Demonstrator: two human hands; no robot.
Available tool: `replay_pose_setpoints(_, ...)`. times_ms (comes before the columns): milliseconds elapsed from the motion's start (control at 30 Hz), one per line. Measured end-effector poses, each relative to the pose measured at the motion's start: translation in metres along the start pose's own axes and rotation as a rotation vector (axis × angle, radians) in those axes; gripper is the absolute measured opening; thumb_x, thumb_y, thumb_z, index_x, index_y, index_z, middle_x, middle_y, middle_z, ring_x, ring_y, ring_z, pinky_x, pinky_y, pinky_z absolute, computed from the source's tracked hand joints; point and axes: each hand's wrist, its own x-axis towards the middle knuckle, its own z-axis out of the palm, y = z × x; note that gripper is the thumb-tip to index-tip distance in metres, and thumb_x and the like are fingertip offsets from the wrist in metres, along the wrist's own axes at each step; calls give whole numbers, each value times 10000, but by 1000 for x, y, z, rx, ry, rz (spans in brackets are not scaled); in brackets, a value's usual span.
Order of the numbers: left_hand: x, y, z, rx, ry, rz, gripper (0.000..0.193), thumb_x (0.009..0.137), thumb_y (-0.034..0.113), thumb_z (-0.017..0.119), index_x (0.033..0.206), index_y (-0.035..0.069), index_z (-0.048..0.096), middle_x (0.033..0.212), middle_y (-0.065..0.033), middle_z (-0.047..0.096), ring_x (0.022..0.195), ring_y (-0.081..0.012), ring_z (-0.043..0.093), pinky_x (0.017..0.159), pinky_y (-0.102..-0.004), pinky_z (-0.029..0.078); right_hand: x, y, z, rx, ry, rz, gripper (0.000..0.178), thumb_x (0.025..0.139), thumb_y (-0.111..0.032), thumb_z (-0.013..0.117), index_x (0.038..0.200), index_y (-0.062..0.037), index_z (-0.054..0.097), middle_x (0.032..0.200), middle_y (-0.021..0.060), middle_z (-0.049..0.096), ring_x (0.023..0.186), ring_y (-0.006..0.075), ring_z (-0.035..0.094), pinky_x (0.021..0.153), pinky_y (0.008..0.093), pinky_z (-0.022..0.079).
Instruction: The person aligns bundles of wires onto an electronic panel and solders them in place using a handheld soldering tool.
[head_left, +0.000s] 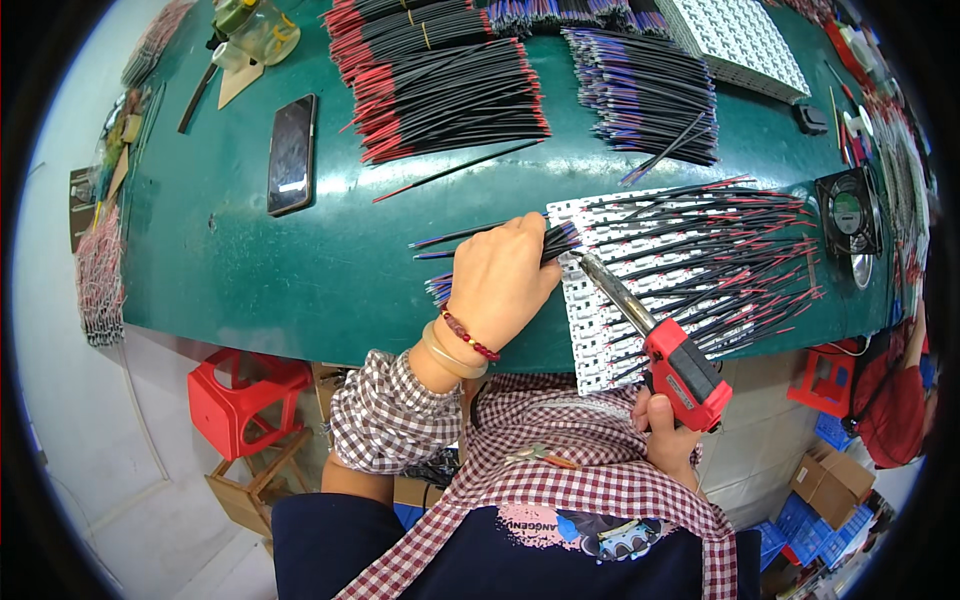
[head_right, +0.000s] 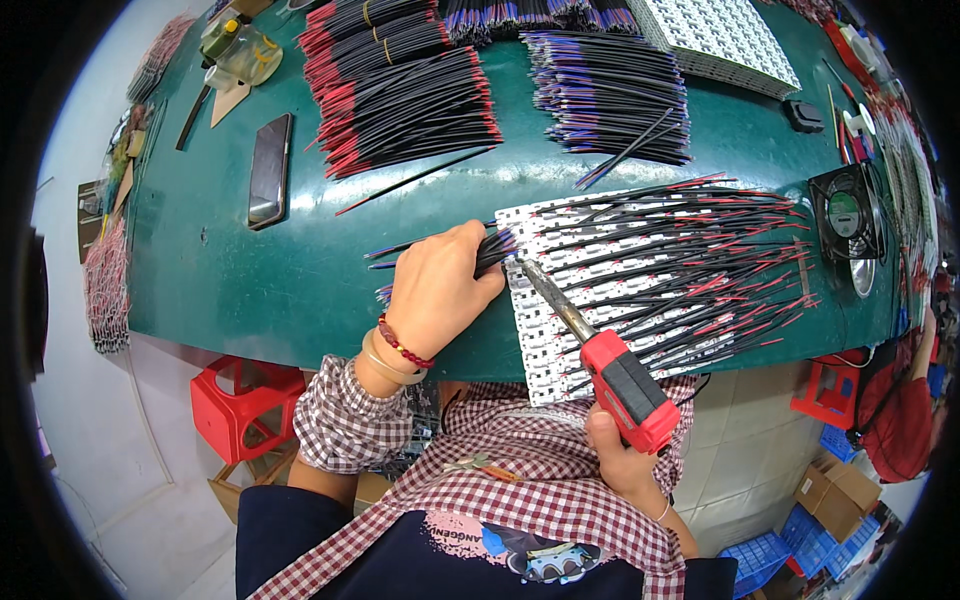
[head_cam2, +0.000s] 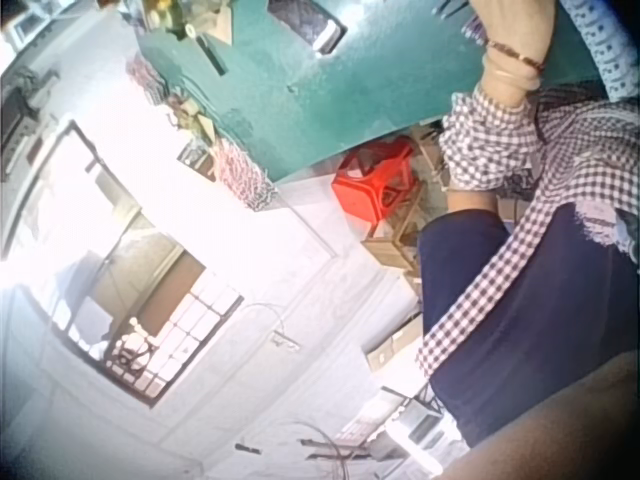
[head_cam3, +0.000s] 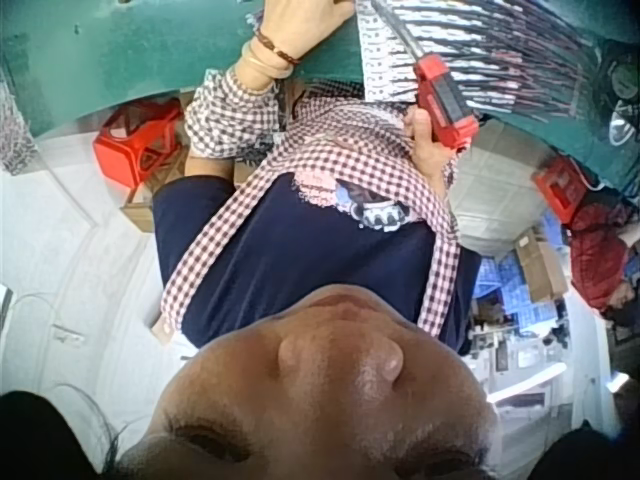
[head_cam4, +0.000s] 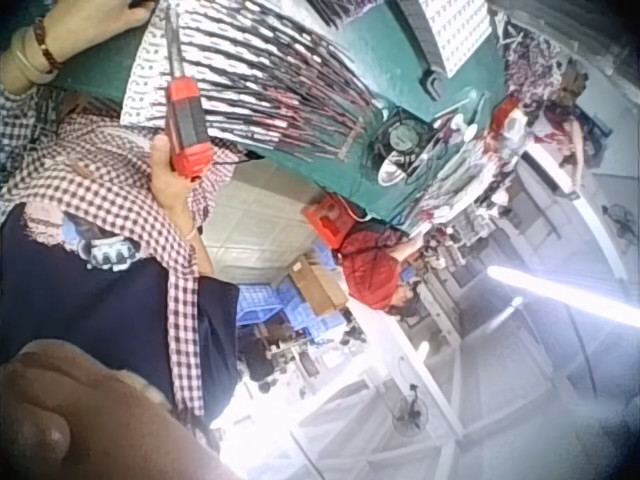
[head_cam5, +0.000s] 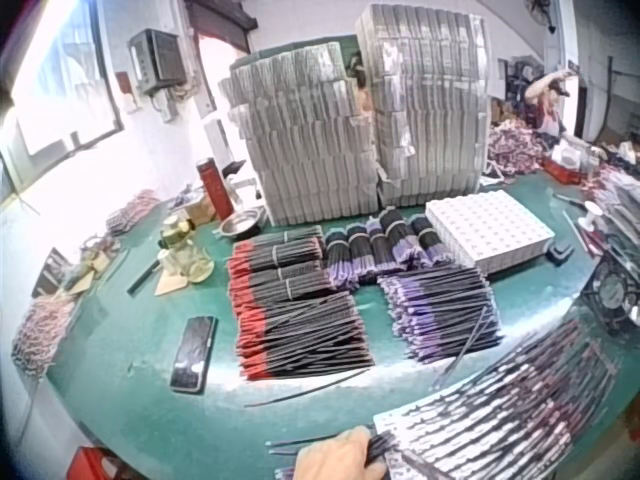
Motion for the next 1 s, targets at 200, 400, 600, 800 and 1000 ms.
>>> replay_pose_setpoints(200, -4, -9, 1, -254, 26, 37, 184, 807, 100, 628, 877, -17, 505, 749, -227, 610, 711, -424, 594, 614, -461, 460, -3, 3, -8, -51, 28, -75, 320, 921, -267, 589, 1005, 39, 541, 635, 83, 548, 491, 118, 477, 452, 258, 383)
replay_pose_setpoints(400, -11, -7, -13, -156, 197, 39, 159, 833, 39, 613, 913, -25, 492, 821, -212, 573, 734, -397, 579, 613, -406, 454, -6, -6, -10, 12, -9, -29, 196, 926, -186, 588, 854, -6, 561, 669, 37, 546, 551, 97, 497, 492, 246, 395)
replay_pose_setpoints(600, -16, -1, -25, -472, -23, -63, 177, 774, 18, 673, 912, -13, 566, 710, -129, 556, 597, -252, 542, 578, -304, 441, -11, 8, -19, 28, 33, -56, 428, 920, -291, 591, 1183, 34, 501, 625, 89, 543, 463, 115, 448, 429, 250, 351)
replay_pose_setpoints(800, -17, -3, -4, -169, -55, -4, 200, 744, 146, 679, 847, -5, 597, 738, -191, 631, 690, -371, 616, 591, -417, 470, -14, 14, -16, 34, 3, -7, 442, 921, -294, 597, 1187, 44, 493, 621, 88, 539, 477, 114, 455, 451, 255, 370)
replay_pose_setpoints(1000, -16, 0, -1, -65, -32, -18, 174, 704, 118, 658, 815, 6, 584, 710, -193, 616, 666, -378, 607, 596, -425, 471, -14, 15, -19, -8, -52, 48, 147, 913, -149, 611, 894, -5, 594, 716, 29, 571, 614, 96, 527, 551, 252, 425)
